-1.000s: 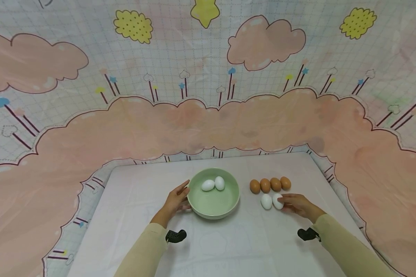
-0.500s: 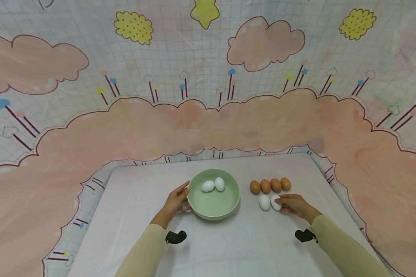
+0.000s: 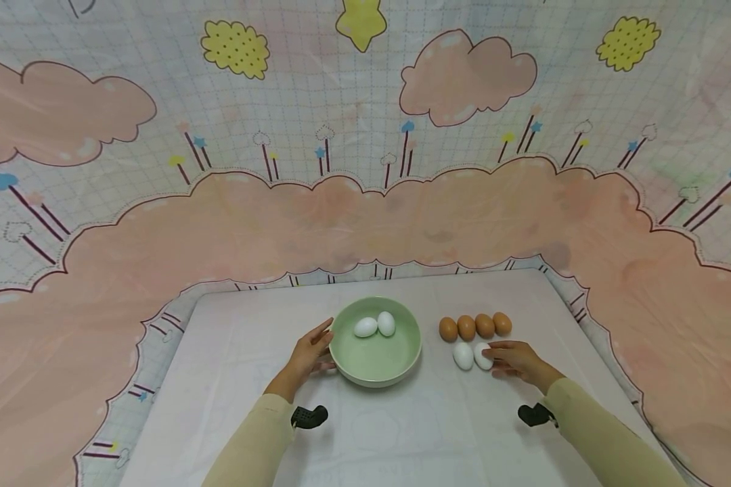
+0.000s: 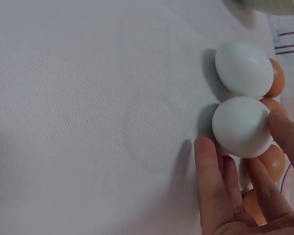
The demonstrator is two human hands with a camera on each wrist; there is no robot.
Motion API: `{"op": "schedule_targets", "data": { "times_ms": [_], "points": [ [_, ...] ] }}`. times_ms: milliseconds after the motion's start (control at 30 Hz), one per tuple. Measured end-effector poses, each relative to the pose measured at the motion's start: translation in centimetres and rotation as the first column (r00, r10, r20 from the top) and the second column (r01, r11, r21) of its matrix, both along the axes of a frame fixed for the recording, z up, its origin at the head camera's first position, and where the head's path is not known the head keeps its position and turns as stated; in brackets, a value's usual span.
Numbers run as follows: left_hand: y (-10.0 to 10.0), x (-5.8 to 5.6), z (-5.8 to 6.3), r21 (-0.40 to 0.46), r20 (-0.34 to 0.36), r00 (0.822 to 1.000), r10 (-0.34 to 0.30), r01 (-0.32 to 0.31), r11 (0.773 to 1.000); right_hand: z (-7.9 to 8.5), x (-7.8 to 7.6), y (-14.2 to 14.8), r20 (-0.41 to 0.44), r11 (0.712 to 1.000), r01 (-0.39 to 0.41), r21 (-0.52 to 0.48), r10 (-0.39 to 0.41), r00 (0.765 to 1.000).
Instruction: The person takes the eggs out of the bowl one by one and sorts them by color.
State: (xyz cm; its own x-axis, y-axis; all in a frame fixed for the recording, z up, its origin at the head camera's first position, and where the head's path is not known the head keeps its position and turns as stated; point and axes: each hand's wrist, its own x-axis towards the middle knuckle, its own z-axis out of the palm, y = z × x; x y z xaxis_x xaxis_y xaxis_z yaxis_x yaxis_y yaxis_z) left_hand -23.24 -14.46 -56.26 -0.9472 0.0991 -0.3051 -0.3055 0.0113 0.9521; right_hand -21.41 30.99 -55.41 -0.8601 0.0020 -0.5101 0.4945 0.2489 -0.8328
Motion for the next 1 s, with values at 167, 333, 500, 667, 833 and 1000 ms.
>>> {"op": "schedule_targets", "data": {
  "times_ms": [167,333,500,667,833,1000],
  "points": [
    [0.1,-0.1,0.0,-0.004,-0.001,1.0,0.0,0.0,1.0,1.2,-0.1,0.1,-0.043,0.995,-0.014,0.098,0.018,0.999],
    [0.1,-0.1,0.0,0.0,-0.006,1.0,0.003,-0.003,1.0,3.9,-1.3,-1.2,-0.158,0.982,-0.035,0.187,0.065,0.985],
    [0.0,-0.1,-0.1,-0.003,-0.005,1.0,0.003,-0.003,1.0,6.4,-3.5,-5.3,-0.258,0.963,-0.082,0.255,0.149,0.954],
    [-0.1,0.0,0.1,-0.004,-0.01,1.0,0.0,0.0,1.0,7.8,-4.8,-11.1,-0.295,0.951,-0.149,0.269,0.229,0.928],
    [0.0,0.1,0.1,-0.007,-0.017,1.0,0.002,-0.002,1.0,7.4,-5.2,-15.8,-0.288,0.937,-0.153,0.314,0.247,0.925],
    [-0.1,0.1,0.0,0.0,-0.018,1.0,0.002,-0.002,1.0,6.2,-5.3,-18.7,-0.276,0.906,-0.12,0.405,0.246,0.929]
  ]
}}
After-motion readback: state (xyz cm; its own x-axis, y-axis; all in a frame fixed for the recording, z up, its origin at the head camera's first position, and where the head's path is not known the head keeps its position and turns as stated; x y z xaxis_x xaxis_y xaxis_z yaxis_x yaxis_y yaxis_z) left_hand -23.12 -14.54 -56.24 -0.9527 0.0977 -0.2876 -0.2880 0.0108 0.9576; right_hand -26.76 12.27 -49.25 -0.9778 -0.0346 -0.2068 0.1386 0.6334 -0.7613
